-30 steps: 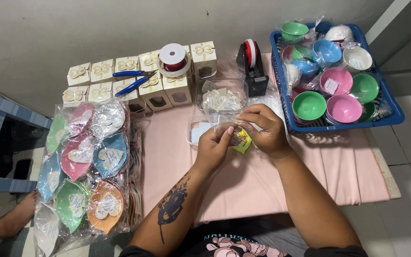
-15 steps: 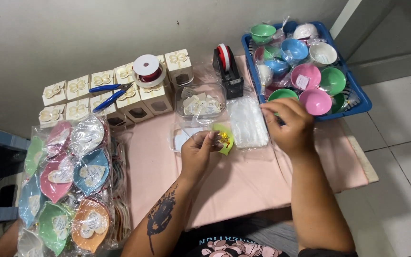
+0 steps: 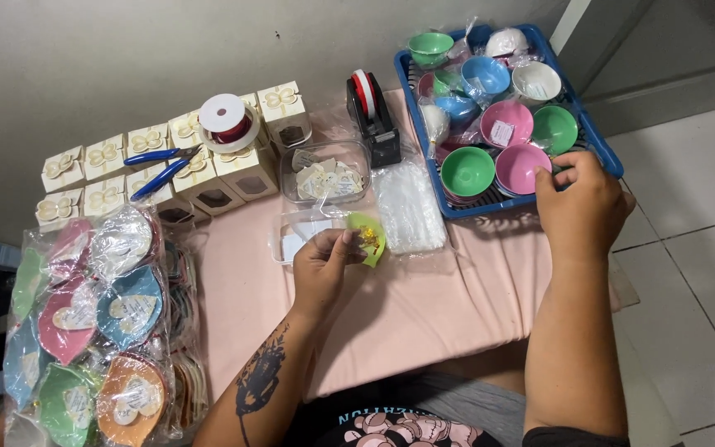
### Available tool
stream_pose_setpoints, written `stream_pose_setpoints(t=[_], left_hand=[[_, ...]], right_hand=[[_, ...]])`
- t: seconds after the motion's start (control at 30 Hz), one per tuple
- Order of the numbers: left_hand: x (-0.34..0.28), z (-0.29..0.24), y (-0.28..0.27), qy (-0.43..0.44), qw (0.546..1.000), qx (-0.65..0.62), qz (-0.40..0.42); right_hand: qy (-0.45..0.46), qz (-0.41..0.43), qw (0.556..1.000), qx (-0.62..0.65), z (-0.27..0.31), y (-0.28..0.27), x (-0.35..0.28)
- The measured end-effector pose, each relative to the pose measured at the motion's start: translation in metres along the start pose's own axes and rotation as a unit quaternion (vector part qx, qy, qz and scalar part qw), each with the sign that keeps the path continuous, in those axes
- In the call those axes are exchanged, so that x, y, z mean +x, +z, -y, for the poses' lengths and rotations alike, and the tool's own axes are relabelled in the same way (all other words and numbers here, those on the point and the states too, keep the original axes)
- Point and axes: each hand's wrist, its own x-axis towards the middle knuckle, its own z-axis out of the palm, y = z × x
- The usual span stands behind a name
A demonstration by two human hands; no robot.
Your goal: The person packages small colorful bowls and decorative items into plastic bags and boxes. They place items into the bowls, wrap them in clear plastic, and secure the packaging.
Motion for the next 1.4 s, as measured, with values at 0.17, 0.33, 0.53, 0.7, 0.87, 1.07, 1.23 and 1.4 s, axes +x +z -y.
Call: stream_pose_setpoints(t=[0.17, 0.33, 0.53, 0.7, 0.87, 1.07, 1.23, 1.4], left_hand=[[0.002, 0.005, 0.000, 0.005, 1.000, 0.005, 0.000], [0.002, 0.002, 0.000, -0.004, 1.000, -0.020, -0.010], [0.004, 0.003, -0.002, -0.025, 0.997, -0.072, -0.024], [0.004, 0.000, -0.001, -0.048, 0.993, -0.099, -0.031], [0.003, 0.000, -0.001, -0.051, 0.993, -0.100, -0.021], [0.003, 0.001, -0.001, -0.049, 0.994, -0.091, -0.022], [0.004, 0.002, -0.001, -0.048, 0.994, -0.091, -0.029], [0.006, 0.002, -0.003, -0.043, 0.995, -0.083, -0.024]], right_hand=[[0.024, 0.021, 0.999, 0.012, 0.002, -0.002, 0.005], [-0.014, -0.043, 0.998, 0.036, -0.002, 0.001, 0.002], [-0.087, -0.179, 0.980, -0.011, 0.011, 0.009, -0.006], [0.012, -0.004, 0.995, -0.096, -0.006, 0.012, 0.000], [-0.033, -0.091, 0.992, -0.075, -0.009, 0.016, -0.004], [0.009, -0.020, 0.999, -0.042, 0.003, 0.004, 0.001], [-0.023, -0.056, 0.997, -0.042, -0.007, 0.012, 0.003], [0.031, -0.025, 0.998, 0.039, 0.007, -0.007, 0.005]])
